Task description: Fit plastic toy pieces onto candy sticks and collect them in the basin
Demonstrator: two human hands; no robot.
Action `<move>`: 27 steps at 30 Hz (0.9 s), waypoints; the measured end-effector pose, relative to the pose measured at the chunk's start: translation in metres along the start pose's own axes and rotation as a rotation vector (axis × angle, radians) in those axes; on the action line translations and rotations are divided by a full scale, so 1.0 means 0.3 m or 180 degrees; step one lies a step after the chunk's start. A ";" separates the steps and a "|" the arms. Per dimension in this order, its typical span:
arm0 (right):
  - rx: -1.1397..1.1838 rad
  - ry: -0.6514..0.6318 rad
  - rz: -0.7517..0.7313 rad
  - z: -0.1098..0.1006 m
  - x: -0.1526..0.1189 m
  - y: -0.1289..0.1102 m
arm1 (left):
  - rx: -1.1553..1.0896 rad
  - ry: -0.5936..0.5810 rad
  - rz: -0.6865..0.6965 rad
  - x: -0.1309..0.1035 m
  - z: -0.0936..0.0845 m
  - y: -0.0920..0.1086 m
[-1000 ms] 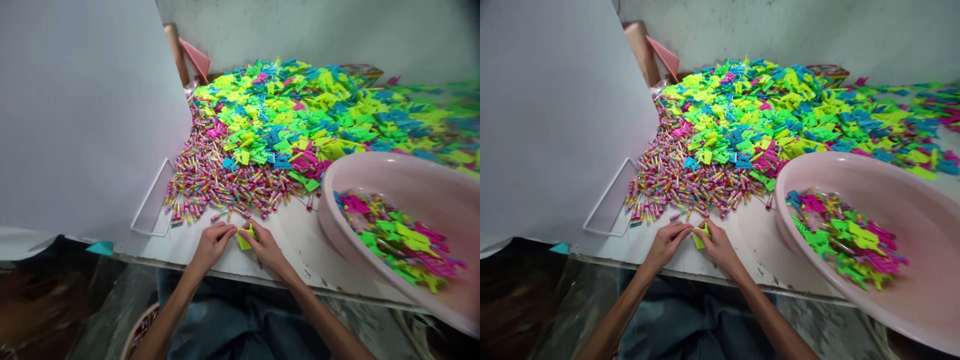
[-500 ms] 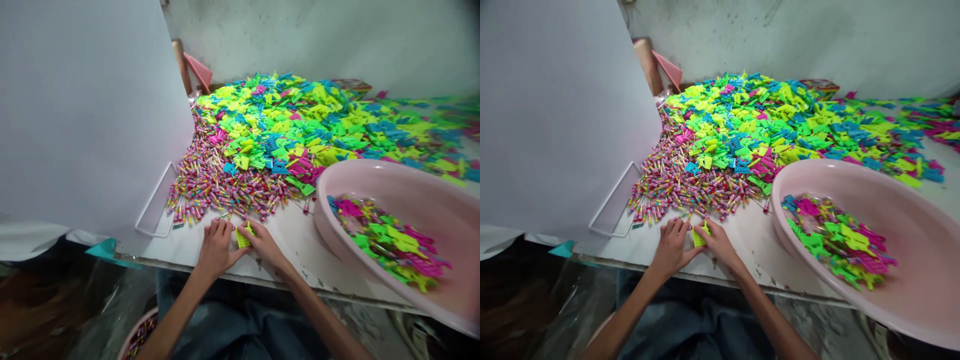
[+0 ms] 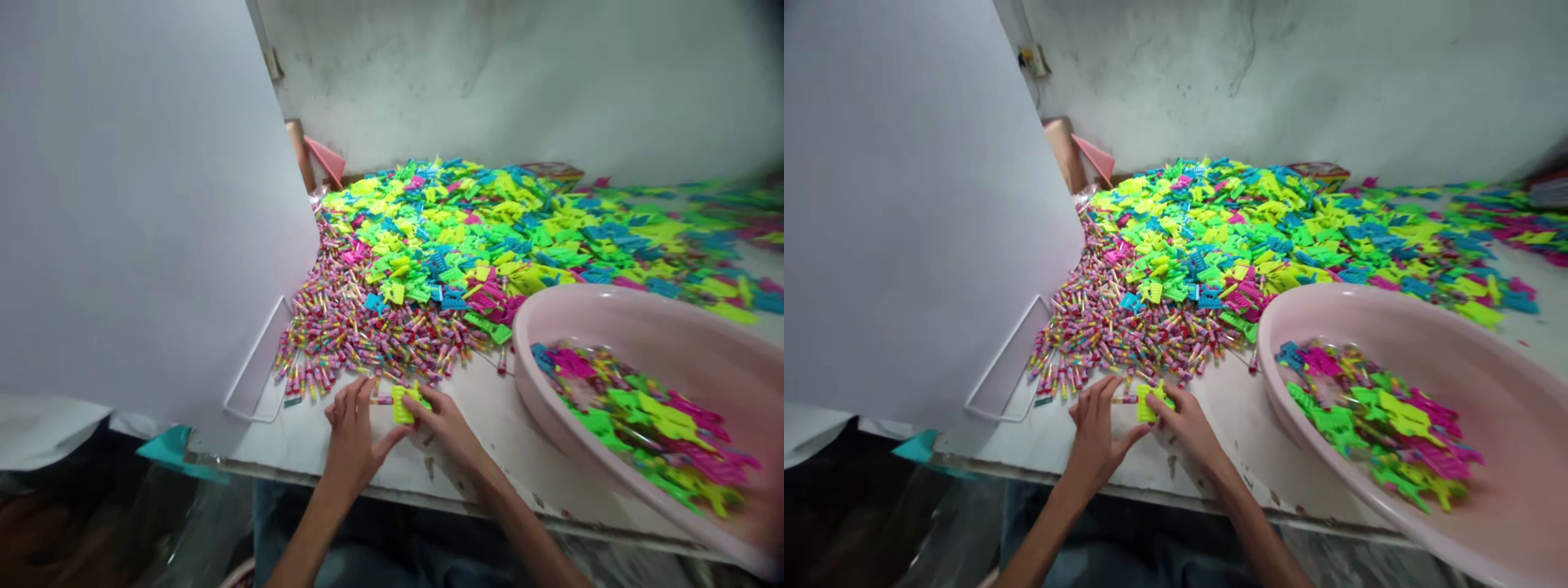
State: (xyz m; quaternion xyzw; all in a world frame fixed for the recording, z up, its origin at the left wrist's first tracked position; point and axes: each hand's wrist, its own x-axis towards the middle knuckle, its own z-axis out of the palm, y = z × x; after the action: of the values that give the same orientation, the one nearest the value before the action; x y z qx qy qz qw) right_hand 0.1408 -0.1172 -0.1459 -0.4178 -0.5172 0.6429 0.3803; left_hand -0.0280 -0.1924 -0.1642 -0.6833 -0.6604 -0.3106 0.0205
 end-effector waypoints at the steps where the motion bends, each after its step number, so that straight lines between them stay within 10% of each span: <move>1: 0.0070 0.0142 -0.0052 -0.026 -0.003 -0.020 | -0.0083 0.0076 -0.0108 -0.001 0.004 -0.008; 8: 0.1497 0.0862 -0.1009 -0.175 -0.059 -0.100 | 0.0388 0.0031 -0.0661 0.015 0.058 -0.027; 12: 0.0261 0.0135 -0.1041 -0.092 -0.006 -0.077 | 0.0237 0.0099 -0.0740 0.025 0.073 -0.029; 15: -0.1406 0.0321 -0.1184 -0.005 0.128 -0.104 | -0.0303 0.0291 -0.0897 0.027 0.073 -0.046; 22: -0.2217 0.0574 -0.1413 0.128 0.495 -0.161 | -0.0746 0.0539 -0.1021 0.030 0.068 -0.074; 27: -0.2081 0.0570 -0.1403 0.141 0.568 -0.164 | -0.1162 0.0599 -0.1189 0.027 0.052 -0.078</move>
State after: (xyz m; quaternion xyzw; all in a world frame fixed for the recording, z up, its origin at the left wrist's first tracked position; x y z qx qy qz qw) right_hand 0.0427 0.0337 -0.1171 -0.4501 -0.7365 0.3087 0.3997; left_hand -0.0437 -0.1754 -0.1822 -0.5102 -0.7032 -0.4851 -0.0993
